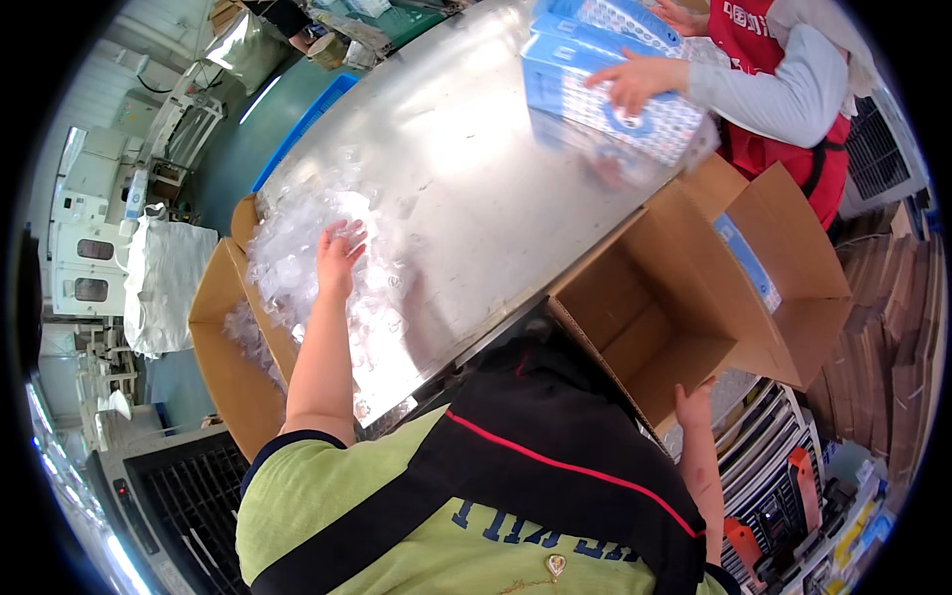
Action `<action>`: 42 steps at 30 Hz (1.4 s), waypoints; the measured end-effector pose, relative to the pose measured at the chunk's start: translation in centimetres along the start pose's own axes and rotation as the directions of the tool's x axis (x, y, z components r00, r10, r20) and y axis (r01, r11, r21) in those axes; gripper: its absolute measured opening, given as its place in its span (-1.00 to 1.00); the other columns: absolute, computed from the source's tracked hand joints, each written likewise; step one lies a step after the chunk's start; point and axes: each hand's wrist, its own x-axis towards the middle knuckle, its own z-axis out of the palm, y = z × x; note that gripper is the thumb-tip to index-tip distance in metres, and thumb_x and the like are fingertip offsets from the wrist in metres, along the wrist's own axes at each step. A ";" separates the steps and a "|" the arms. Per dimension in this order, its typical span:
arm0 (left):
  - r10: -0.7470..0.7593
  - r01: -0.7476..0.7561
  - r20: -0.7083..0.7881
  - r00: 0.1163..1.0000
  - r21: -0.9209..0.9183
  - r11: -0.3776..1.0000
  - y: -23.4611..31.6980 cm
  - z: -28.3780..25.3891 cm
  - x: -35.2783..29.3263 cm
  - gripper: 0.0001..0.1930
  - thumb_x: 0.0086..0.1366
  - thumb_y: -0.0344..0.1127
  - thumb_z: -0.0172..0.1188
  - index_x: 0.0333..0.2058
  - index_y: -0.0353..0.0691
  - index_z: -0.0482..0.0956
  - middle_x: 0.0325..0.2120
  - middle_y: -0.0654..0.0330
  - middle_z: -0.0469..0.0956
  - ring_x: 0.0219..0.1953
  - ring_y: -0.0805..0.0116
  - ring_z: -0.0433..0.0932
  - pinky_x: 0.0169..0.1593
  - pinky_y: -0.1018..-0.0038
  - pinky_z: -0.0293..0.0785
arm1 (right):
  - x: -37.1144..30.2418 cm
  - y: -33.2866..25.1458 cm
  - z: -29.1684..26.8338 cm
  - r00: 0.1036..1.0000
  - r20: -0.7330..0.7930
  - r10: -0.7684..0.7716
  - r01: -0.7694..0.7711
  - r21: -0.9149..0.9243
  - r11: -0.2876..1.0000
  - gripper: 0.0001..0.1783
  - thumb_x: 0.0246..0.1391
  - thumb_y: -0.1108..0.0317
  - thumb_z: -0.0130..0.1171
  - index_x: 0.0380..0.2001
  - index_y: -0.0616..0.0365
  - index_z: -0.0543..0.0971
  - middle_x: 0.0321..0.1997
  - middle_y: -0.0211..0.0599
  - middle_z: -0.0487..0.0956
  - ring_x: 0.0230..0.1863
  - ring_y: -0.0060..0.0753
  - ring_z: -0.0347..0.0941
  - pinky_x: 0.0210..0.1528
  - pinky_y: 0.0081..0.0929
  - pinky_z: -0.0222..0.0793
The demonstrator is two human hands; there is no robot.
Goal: The person repeatedly places bubble wrap and stacks of blue product boxes into cardboard shipping boxes on a metal table, then closes the flaps and moves the boxes to a nearby roller conveyor. A coworker assists by handing over boxes and bubble wrap.
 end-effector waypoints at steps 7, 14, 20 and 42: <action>-0.090 0.284 0.385 0.918 -0.484 0.828 1.2 3.8 -2.2 -0.57 0.26 -0.28 -0.04 0.11 -0.14 0.38 0.04 0.04 0.49 -0.05 0.23 0.53 0.05 0.25 0.47 | -0.4 0.0 -0.1 0.999 -0.023 -0.042 0.042 0.000 0.999 0.12 0.07 0.03 0.15 0.37 0.38 -0.32 0.02 0.33 0.50 0.09 0.23 0.44 0.15 -0.10 0.34; -0.069 0.408 0.613 0.787 -0.433 0.804 4.0 11.6 -4.9 -0.58 0.27 -0.28 -0.04 0.11 -0.17 0.34 0.11 -0.08 0.42 0.06 0.04 0.50 0.05 0.28 0.49 | 0.0 0.5 0.7 0.997 -0.062 -0.054 0.053 -0.027 0.998 0.11 0.07 0.04 0.14 0.36 0.41 -0.31 0.00 0.35 0.50 0.02 0.28 0.47 0.11 -0.07 0.38; -0.066 0.461 0.650 0.757 -0.460 0.758 4.1 14.4 -5.4 -0.58 0.26 -0.28 -0.03 0.11 -0.18 0.34 0.13 -0.11 0.39 0.06 -0.01 0.50 0.04 0.27 0.51 | -0.9 -1.4 -0.3 1.000 -0.006 0.004 -0.004 0.014 1.000 0.10 0.07 0.08 0.13 0.35 0.43 -0.32 -0.01 0.42 0.49 0.02 0.30 0.47 0.11 -0.07 0.38; -0.295 0.379 0.893 0.341 0.156 0.912 4.4 30.3 -17.6 -0.67 0.44 -0.31 -0.01 0.14 -0.18 0.33 -0.27 0.18 0.56 -0.30 0.43 0.60 -0.15 0.46 0.56 | -2.4 -2.5 -0.9 0.997 -0.013 0.076 -0.075 0.090 0.993 0.08 0.10 0.04 0.08 0.37 0.40 -0.33 -0.15 0.32 0.57 -0.08 0.25 0.53 0.01 -0.06 0.44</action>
